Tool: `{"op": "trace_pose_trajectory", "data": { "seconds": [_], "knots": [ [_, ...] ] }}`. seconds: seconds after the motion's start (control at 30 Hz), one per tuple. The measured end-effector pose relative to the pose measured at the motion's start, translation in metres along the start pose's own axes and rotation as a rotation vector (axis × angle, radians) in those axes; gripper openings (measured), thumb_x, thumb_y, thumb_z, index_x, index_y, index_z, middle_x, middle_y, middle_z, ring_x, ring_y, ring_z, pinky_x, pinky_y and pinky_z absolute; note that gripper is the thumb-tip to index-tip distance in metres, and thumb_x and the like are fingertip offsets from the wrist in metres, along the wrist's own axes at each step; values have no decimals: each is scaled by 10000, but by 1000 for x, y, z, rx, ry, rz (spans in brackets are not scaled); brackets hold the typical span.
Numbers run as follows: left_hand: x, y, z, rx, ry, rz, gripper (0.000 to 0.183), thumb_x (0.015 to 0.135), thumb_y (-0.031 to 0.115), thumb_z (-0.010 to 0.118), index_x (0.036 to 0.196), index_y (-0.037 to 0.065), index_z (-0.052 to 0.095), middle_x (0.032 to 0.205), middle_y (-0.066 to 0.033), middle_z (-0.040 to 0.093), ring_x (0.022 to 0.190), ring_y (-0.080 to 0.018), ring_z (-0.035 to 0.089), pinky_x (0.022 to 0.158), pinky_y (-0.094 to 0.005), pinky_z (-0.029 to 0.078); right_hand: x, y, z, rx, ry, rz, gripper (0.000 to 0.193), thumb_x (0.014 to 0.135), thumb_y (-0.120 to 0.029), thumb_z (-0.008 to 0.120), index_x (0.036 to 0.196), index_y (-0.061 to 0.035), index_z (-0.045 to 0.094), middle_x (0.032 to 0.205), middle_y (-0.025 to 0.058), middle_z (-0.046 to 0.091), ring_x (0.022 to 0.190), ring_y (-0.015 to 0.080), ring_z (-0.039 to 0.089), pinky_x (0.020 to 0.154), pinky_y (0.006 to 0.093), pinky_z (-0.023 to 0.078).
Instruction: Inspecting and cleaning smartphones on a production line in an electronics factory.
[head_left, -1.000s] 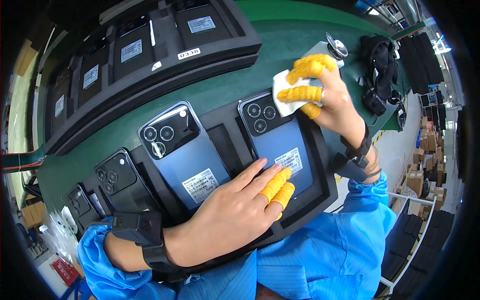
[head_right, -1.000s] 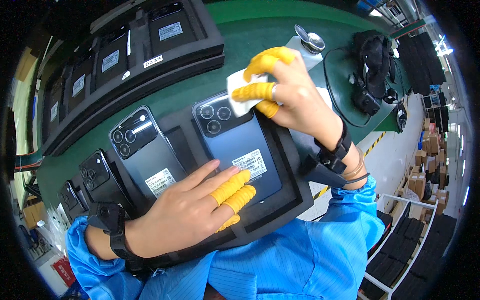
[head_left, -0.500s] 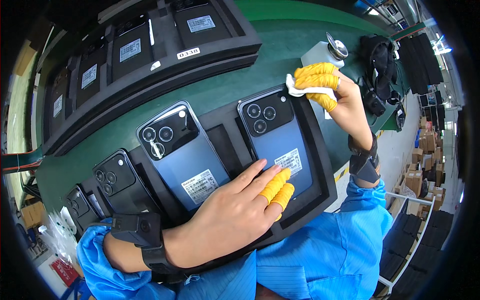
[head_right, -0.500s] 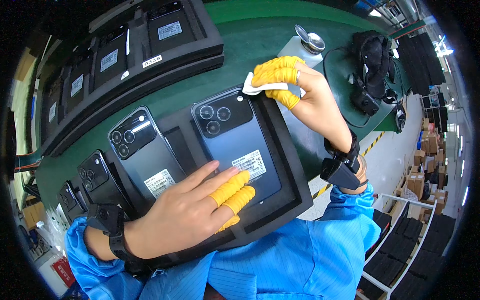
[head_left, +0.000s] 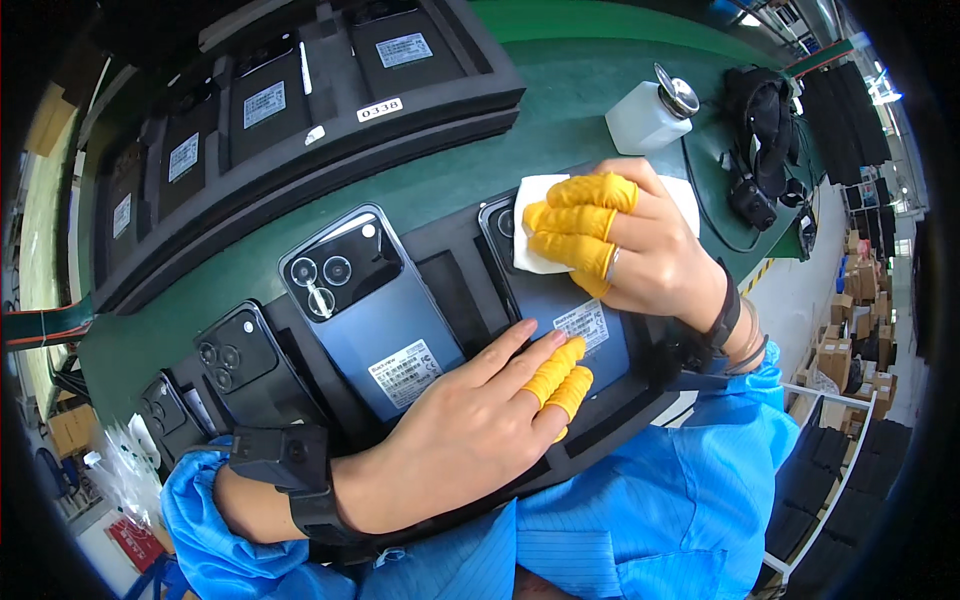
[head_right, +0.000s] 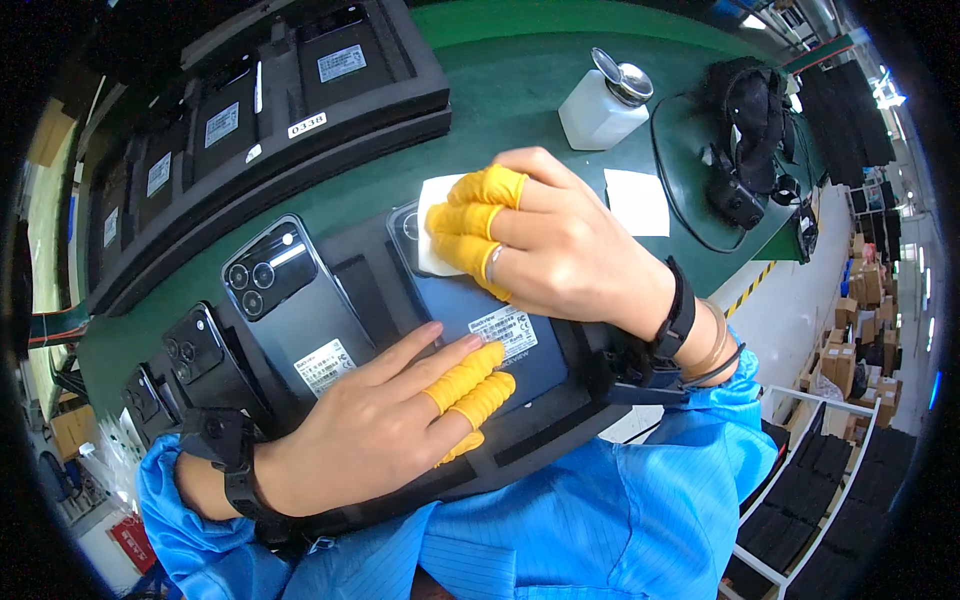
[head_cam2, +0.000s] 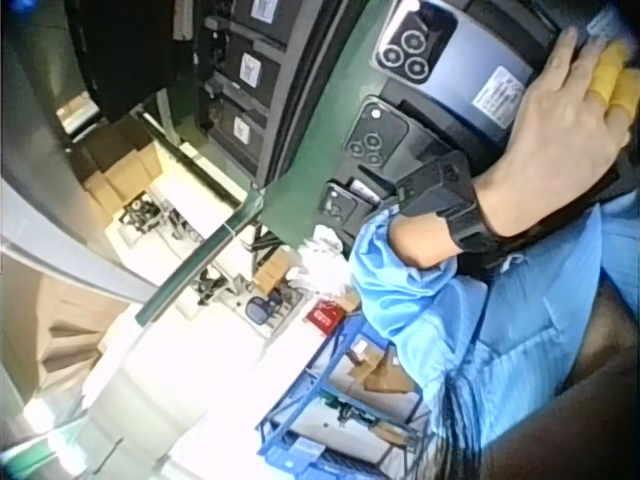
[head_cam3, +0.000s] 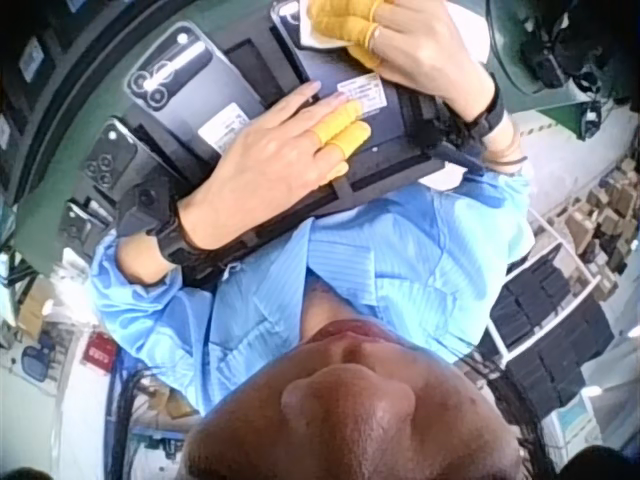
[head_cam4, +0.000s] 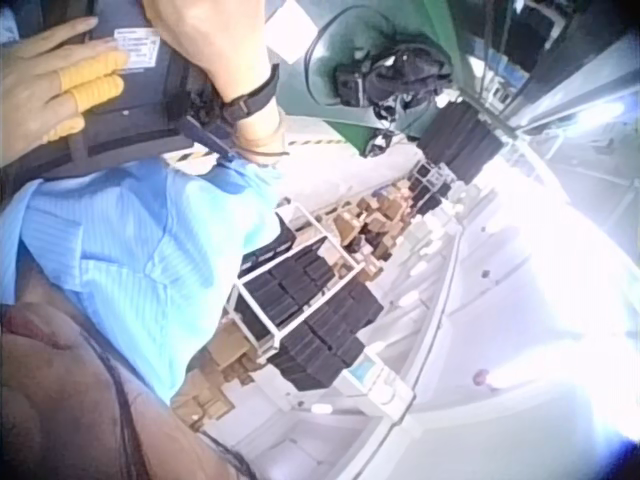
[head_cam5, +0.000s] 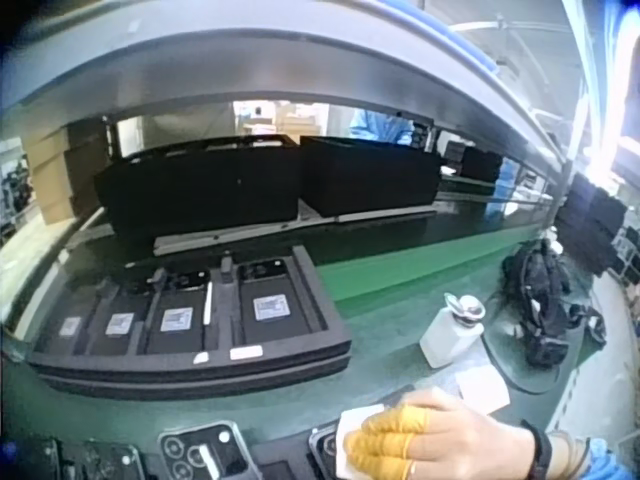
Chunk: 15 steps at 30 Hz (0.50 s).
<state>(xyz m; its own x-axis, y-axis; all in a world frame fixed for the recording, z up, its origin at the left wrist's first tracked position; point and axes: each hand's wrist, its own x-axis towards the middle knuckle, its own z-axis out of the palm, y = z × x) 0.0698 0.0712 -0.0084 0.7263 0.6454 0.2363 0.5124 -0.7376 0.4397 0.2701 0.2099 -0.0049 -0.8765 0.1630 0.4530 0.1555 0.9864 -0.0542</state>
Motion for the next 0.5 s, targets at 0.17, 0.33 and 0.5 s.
{"op": "trace_pose_trajectory", "data": {
  "seconds": [0.17, 0.33, 0.5],
  "knots": [
    [1, 0, 4, 18, 41, 5, 263, 865, 235, 678, 1034, 34, 693, 1258, -158, 637, 1243, -261, 567, 1085, -438, 422, -11, -13, 1, -48, 13, -49, 298, 633, -130, 662, 909, -30, 711, 983, 82, 693, 967, 229, 637, 872, 389, 502],
    [2, 1, 6, -74, 79, -1, 282, 903, 174, 580, 1071, -42, 645, 1180, -211, 654, 1193, -308, 593, 1114, -436, 389, -19, -16, 0, -51, 0, -33, 285, 639, -121, 674, 910, -42, 713, 982, 75, 693, 977, 240, 640, 884, 390, 499],
    [1, 0, 5, -72, 73, 12, 274, 899, 169, 593, 1058, -47, 648, 1180, -217, 654, 1192, -313, 593, 1114, -437, 389, -26, -10, -11, -92, -26, 21, 249, 663, -98, 727, 907, -54, 705, 1002, 75, 695, 956, 267, 651, 900, 414, 493]
  ]
}}
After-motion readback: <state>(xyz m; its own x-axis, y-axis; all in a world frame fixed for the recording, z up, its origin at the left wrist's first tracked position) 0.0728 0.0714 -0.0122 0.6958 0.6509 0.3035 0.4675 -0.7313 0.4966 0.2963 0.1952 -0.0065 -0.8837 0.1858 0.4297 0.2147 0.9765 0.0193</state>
